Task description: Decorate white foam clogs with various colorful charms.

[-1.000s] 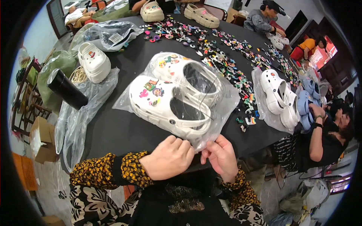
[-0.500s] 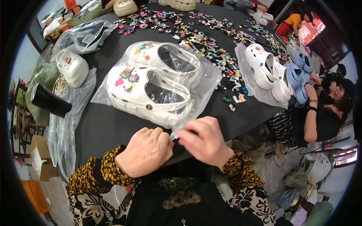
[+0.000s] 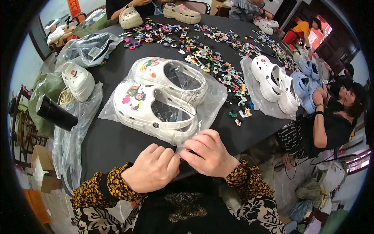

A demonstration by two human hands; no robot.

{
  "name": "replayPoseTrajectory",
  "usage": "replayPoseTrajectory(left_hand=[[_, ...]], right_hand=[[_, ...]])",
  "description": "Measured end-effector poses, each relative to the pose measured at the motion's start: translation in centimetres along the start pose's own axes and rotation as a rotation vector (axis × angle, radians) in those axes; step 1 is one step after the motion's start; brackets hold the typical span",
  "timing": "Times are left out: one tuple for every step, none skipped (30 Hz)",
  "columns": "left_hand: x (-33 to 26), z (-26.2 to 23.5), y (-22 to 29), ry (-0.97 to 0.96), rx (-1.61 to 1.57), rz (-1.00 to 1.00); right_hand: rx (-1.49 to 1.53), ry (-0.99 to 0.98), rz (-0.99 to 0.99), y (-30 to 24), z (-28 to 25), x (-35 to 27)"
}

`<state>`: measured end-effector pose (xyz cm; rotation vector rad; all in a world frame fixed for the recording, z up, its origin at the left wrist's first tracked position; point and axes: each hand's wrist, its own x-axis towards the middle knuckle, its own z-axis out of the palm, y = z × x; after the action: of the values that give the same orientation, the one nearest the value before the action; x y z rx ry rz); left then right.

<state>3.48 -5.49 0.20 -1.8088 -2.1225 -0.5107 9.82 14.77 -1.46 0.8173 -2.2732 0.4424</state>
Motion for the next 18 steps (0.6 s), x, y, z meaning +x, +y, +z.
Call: replayPoseTrajectory(left_hand=[[0.0,0.0,0.1,0.018,-0.043,-0.001],[-0.2,-0.1,0.0,0.022,-0.035,-0.007],[-0.3,-0.2,-0.1,0.021,-0.052,-0.002],[-0.3,-0.3,-0.2,0.019,-0.073,0.007],[-0.4,-0.4,-0.3,0.022,-0.07,0.007],[-0.7,-0.8,-0.5,0.003,-0.12,0.003],[-0.9,-1.2,-0.6,-0.016,-0.176,0.007],[-1.1,-1.5,-0.7,-0.015,-0.181,0.016],[-1.4,-1.9,-0.9,-0.038,-0.203,0.021],[-1.8,-2.7,-0.9,-0.067,-0.219,0.02],[-2.0,-3.1,-1.1,-0.079,-0.278,0.02],[-2.4,-3.4,-1.3,-0.081,-0.288,0.037],[-2.9,-3.7,-1.4,-0.114,-0.292,0.01],[-3.3,-3.9,-1.5,-0.144,-0.298,-0.013],[-3.5,-4.1,-1.5,-0.14,-0.342,-0.031],[-3.8,-4.3,-1.6,-0.143,-0.347,-0.02],[-4.0,-4.5,-1.7,-0.16,-0.379,-0.024],[-4.2,-4.6,-1.8,-0.178,-0.411,-0.028]], right_hand=[[-0.02,-0.007,-0.023,0.1,-0.1,0.1],[-0.017,-0.006,-0.032,0.4,-0.3,0.1],[-0.02,-0.024,-0.02,0.7,-0.5,0.1],[-0.026,-0.043,-0.003,1.2,-0.7,0.0],[-0.05,-0.052,-0.007,1.8,-1.1,0.0],[-0.062,-0.064,0.01,2.4,-1.4,-0.1],[-0.086,-0.069,0.027,3.0,-1.9,-0.3],[-0.11,-0.074,0.046,3.6,-2.3,-0.4],[-0.114,-0.079,0.058,4.5,-2.5,-0.7],[-0.127,-0.094,0.085,5.2,-2.6,-0.8],[-0.155,-0.088,0.102,6.0,-2.8,-1.1],[-0.182,-0.083,0.119,6.7,-3.1,-1.3],[-0.186,-0.092,0.147,7.4,-3.2,-1.6],[-0.199,-0.093,0.159,8.0,-3.5,-1.8],[-0.224,-0.088,0.169,8.6,-3.8,-2.2],[-0.242,-0.081,0.178,9.3,-3.9,-2.5],[-0.253,-0.075,0.204,10.0,-4.2,-2.9],[-0.262,-0.076,0.213,10.7,-4.7,-3.3]])
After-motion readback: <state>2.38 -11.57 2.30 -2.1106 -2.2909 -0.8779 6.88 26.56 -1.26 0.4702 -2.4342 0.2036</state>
